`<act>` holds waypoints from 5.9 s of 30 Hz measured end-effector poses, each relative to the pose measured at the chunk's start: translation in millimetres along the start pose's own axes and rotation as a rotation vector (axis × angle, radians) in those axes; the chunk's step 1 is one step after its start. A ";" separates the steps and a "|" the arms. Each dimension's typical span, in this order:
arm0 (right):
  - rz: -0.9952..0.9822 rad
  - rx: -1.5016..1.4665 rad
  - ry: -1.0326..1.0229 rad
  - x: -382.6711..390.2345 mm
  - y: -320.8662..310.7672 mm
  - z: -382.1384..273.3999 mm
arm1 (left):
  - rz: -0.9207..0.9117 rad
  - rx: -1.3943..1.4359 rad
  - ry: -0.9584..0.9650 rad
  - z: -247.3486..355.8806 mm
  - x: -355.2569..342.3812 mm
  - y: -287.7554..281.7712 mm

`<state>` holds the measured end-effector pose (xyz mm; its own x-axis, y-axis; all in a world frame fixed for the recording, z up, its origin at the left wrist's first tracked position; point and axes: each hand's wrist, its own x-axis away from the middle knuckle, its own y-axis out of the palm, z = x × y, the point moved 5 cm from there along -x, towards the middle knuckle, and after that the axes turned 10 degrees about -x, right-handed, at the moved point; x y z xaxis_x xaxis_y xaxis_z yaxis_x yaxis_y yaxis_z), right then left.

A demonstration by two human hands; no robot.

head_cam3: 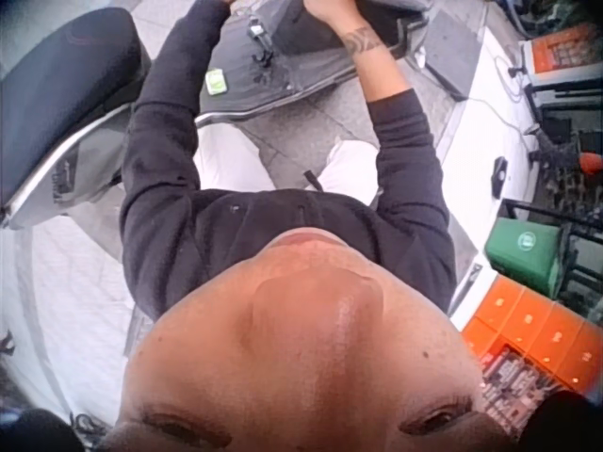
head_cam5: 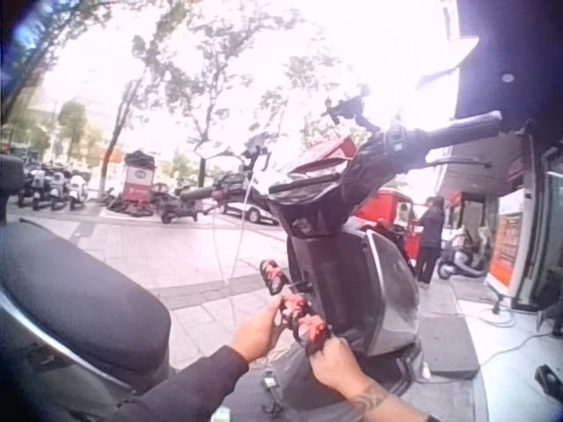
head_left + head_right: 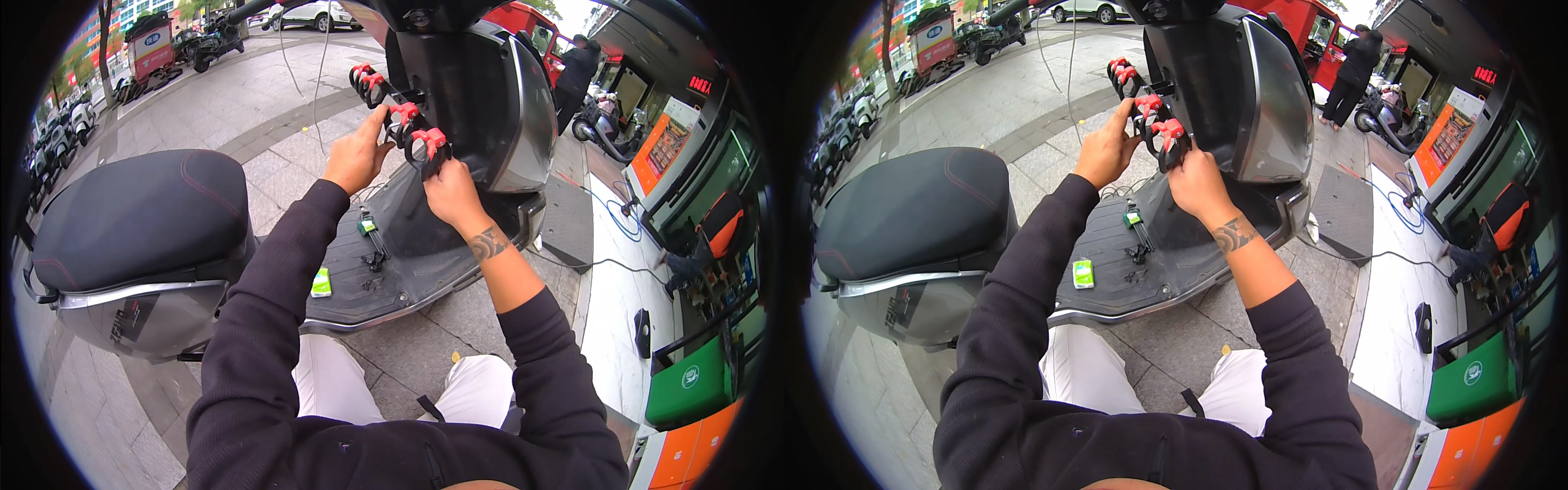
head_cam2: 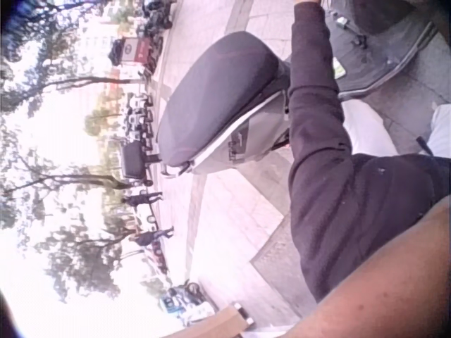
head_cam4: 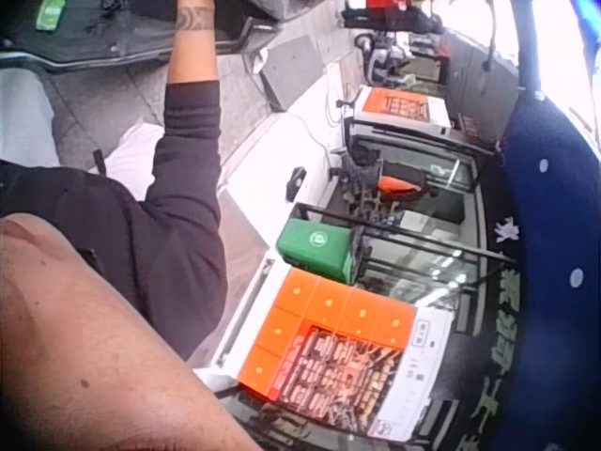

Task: The person installs a multi-slot phone holder onto the front panel of a scooter. They route a charging cable through the holder, then use an Allen key to tighten the mounting bolts and secure the accessory in place.

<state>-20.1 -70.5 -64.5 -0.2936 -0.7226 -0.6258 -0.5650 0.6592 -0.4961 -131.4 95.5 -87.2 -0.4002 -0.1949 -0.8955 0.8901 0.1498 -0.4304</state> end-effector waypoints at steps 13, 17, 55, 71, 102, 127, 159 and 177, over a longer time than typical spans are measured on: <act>0.066 -0.062 0.053 1.2 -2.5 1.2 | 0.070 0.101 -0.080 3.5 0.8 -4.0; 0.096 -0.035 0.055 3.9 1.7 3.8 | -0.024 0.201 -0.245 9.4 10.0 3.8; 0.097 0.225 -0.529 -26.1 29.4 33.3 | 0.033 0.789 -0.637 9.1 20.8 35.6; 0.003 -0.136 0.160 -31.4 26.5 53.0 | 0.275 0.806 -0.407 6.1 22.2 37.4; 0.050 -0.129 0.159 -30.6 31.9 41.1 | 0.227 0.916 -0.237 -1.6 16.1 44.5; 0.068 -0.102 0.226 -27.6 30.3 41.3 | 0.117 0.571 -0.176 -18.2 7.0 40.4; 0.058 0.239 -0.288 -27.4 32.9 28.3 | -0.182 0.337 0.066 -26.5 -37.8 22.1; 0.240 0.280 -0.562 -26.9 37.4 45.9 | -0.215 0.175 -0.049 -22.7 -31.3 26.5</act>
<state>2.0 -16.9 -93.8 0.1024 -0.3813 -0.9188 -0.2905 0.8719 -0.3942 -100.2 127.6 -73.1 -0.5770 -0.2509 -0.7772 0.8116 -0.0691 -0.5802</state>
